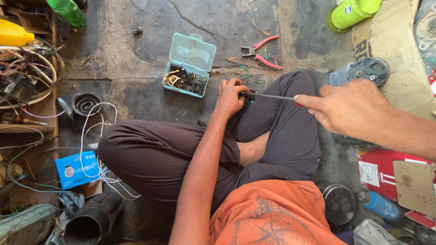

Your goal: The person sits on the floor and uses a screwdriver to tighten screws on a small black electrical component. They also pick up a small metal part from a plastic box and place it into the component.

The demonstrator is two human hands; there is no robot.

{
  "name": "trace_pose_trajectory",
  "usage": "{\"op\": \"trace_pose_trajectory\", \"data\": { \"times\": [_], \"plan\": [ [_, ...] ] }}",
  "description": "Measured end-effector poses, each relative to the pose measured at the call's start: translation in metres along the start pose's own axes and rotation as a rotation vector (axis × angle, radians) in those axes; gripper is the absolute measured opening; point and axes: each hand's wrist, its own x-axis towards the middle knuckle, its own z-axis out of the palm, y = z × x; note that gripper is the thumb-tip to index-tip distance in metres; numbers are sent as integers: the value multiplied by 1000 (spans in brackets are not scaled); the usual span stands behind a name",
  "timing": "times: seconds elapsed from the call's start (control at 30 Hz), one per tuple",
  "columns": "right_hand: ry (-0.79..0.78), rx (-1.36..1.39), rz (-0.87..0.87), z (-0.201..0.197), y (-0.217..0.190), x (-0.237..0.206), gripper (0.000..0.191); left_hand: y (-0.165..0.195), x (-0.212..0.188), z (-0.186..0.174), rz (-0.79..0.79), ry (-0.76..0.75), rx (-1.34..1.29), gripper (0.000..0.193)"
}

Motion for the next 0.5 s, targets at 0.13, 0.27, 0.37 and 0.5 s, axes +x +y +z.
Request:
{"op": "trace_pose_trajectory", "data": {
  "times": [0.13, 0.27, 0.37, 0.5],
  "plan": [
    [173, -287, -195, -2, -2, 1, 51, -3, 3, -1, 16, -26, -17, 47],
    [241, -248, -364, -3, 5, 5, 33, -6, 4, -1, 20, -55, -21, 56],
    [303, -212, -405, -1, 11, 8, 25, -10, 9, -1, 39, -70, -31, 54],
    [-110, -154, 74, 5, 16, 23, 35, -21, 20, 1, 70, -133, -103, 53]
  ]
}}
